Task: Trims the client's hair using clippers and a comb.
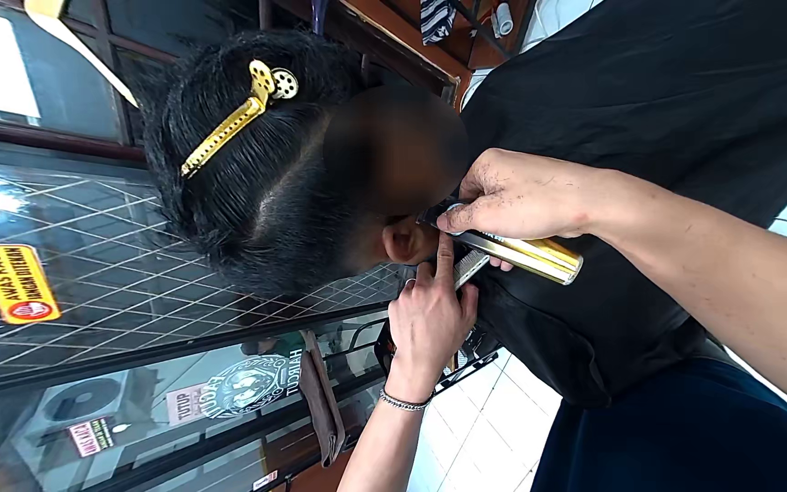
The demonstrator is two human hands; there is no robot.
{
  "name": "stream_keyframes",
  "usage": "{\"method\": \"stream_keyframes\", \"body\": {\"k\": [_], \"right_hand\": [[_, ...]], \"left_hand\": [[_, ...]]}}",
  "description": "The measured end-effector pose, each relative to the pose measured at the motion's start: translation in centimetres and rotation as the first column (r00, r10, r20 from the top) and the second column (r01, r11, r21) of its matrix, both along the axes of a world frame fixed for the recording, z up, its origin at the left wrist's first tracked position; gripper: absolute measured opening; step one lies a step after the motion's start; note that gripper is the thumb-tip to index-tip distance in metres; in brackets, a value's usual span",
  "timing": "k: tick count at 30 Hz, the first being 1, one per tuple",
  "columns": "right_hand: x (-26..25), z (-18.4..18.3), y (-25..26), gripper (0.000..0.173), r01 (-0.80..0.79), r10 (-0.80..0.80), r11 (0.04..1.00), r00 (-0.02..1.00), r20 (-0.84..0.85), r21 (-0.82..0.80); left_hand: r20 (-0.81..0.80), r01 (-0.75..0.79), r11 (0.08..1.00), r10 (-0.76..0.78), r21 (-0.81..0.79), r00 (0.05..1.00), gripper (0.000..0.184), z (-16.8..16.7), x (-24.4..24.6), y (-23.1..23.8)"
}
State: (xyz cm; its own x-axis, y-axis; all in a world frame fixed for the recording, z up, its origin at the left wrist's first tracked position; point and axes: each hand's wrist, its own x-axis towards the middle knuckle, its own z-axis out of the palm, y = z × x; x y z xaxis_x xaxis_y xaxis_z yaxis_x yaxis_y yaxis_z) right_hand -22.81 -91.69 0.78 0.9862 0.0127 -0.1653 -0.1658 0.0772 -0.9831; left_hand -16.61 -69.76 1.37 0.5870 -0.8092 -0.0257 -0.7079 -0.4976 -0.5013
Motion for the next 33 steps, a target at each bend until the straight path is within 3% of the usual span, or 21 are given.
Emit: {"method": "stream_keyframes", "body": {"k": [7, 13, 33], "right_hand": [[-0.2, 0.5, 0.2, 0.034, 0.046, -0.026, 0.993, 0.985, 0.172, -0.112], [-0.4, 0.6, 0.3, 0.036, 0.028, -0.003, 0.983, 0.99, 0.139, -0.183], [-0.1, 1.0, 0.7, 0.031, 0.046, -0.024, 0.995, 0.967, 0.253, -0.083]], "left_hand": [[0.0, 0.009, 0.999, -0.009, -0.038, 1.0, 0.05, 0.1, 0.0, -0.1], [0.05, 0.017, 0.998, -0.014, -0.062, 0.999, 0.05, 0.0, 0.1, -0.2], [0.046, 0.019, 0.997, -0.016, -0.078, 0.999, 0.048, -0.2, 0.1, 0.0]]}}
